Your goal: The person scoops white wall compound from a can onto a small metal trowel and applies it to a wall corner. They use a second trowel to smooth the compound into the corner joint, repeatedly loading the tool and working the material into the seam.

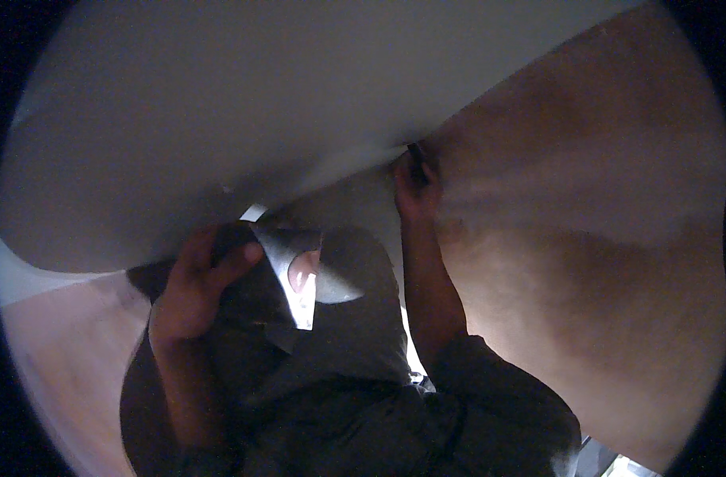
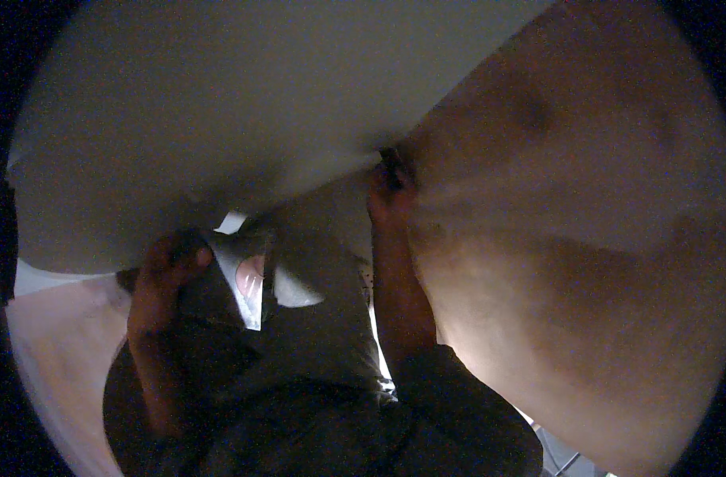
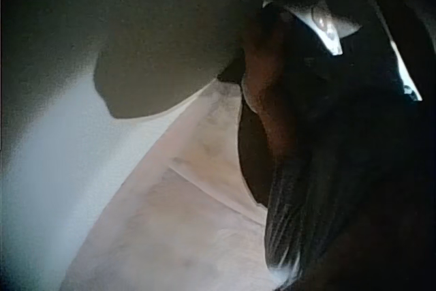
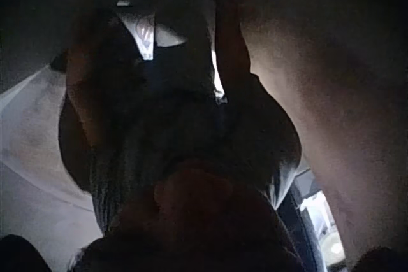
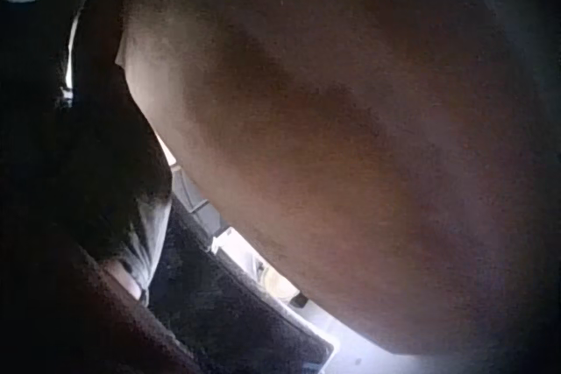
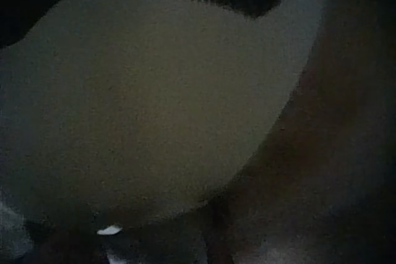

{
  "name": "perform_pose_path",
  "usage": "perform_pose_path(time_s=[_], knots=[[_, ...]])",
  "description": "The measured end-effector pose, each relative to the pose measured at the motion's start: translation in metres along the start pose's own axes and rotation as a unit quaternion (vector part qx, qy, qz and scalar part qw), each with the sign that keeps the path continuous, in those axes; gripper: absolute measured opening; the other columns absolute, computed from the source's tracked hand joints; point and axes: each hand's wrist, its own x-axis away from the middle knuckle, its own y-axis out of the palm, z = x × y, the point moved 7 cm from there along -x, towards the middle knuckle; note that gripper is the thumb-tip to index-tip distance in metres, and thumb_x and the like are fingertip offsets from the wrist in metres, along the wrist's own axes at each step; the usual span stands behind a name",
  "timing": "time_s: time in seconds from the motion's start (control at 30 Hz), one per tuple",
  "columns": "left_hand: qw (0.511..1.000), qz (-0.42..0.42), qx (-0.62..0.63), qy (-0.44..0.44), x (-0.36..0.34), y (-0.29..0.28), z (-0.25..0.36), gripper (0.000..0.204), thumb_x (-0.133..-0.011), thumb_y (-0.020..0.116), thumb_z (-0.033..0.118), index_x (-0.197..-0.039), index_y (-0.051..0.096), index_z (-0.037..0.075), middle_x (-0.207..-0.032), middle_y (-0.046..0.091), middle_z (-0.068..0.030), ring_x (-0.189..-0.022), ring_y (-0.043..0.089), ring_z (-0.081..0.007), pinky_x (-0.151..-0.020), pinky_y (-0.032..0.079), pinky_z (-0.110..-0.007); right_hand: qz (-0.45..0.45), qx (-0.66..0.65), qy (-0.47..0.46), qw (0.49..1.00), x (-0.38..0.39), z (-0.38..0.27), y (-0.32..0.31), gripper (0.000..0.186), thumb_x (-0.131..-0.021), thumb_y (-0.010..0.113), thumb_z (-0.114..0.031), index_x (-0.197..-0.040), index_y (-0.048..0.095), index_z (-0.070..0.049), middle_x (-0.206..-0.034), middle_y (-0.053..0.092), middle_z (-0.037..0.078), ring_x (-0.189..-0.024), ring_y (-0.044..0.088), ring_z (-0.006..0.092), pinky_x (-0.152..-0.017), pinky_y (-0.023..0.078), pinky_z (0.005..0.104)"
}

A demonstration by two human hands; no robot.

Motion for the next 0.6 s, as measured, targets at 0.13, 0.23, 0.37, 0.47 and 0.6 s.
perform_pose_path(time_s=[0.13, 0.23, 0.37, 0.47, 0.6], knots=[[1.0, -0.011, 0.016, -0.014, -0.003, 0.003, 0.036, 0.049, -0.084, 0.075, 0.029, -0.121, 0.06, 0.001, -0.109, 0.066, -0.008, -0.101, 0.059, -0.0185, -0.093, 0.044, -0.032, -0.018, -0.067, 0.008, 0.998, -0.013, -0.015, 0.029, 0.04, -0.078, 0.062, -0.011, -0.117, 0.06, 0.0, -0.104, 0.065, 0.014, -0.097, 0.06, 0.0293, -0.084, 0.049, 0.0441], [0.999, -0.038, 0.02, 0.008, 0.007, 0.005, 0.027, 0.048, -0.084, 0.074, 0.028, -0.121, 0.061, 0.001, -0.108, 0.065, -0.0079, -0.099, 0.059, -0.018, -0.091, 0.045, -0.031, -0.033, -0.09, 0.009, 0.995, 0.0, -0.027, 0.026, 0.035, -0.078, 0.062, -0.011, -0.112, 0.061, 0.0, -0.099, 0.066, 0.013, -0.094, 0.061, 0.029, -0.084, 0.048, 0.0451], [0.998, -0.041, 0.047, 0.022, 0.013, 0.011, 0.023, 0.046, -0.084, 0.073, 0.027, -0.119, 0.061, 0.0, -0.107, 0.065, -0.0077, -0.096, 0.059, -0.0174, -0.087, 0.046, -0.03, 0.043, -0.12, 0.008, 0.992, 0.01, -0.021, 0.052, 0.032, -0.078, 0.063, -0.011, -0.109, 0.061, -0.001, -0.095, 0.066, 0.012, -0.09, 0.062, 0.0281, -0.086, 0.046, 0.046], [0.997, -0.019, 0.07, 0.005, 0.003, 0.007, -0.009, 0.044, -0.084, 0.073, 0.026, -0.117, 0.062, 0.001, -0.104, 0.065, -0.0075, -0.094, 0.06, -0.018, -0.084, 0.048, -0.03, 0.048, -0.146, -0.023, 0.988, 0.018, -0.021, 0.067, 0.03, -0.08, 0.062, -0.011, -0.109, 0.059, -0.002, -0.094, 0.065, 0.012, -0.089, 0.062, 0.0263, -0.085, 0.046, 0.0453], [0.996, -0.019, 0.08, 0.034, -0.006, 0.01, -0.022, 0.042, -0.084, 0.073, 0.025, -0.116, 0.062, 0.0, -0.103, 0.066, -0.0077, -0.091, 0.062, -0.0193, -0.082, 0.05, -0.033, 0.029, -0.144, -0.017, 0.989, 0.025, -0.029, 0.089, 0.029, -0.081, 0.061, -0.009, -0.108, 0.058, -0.003, -0.096, 0.064, 0.011, -0.088, 0.062, 0.0236, -0.081, 0.046, 0.0429]])
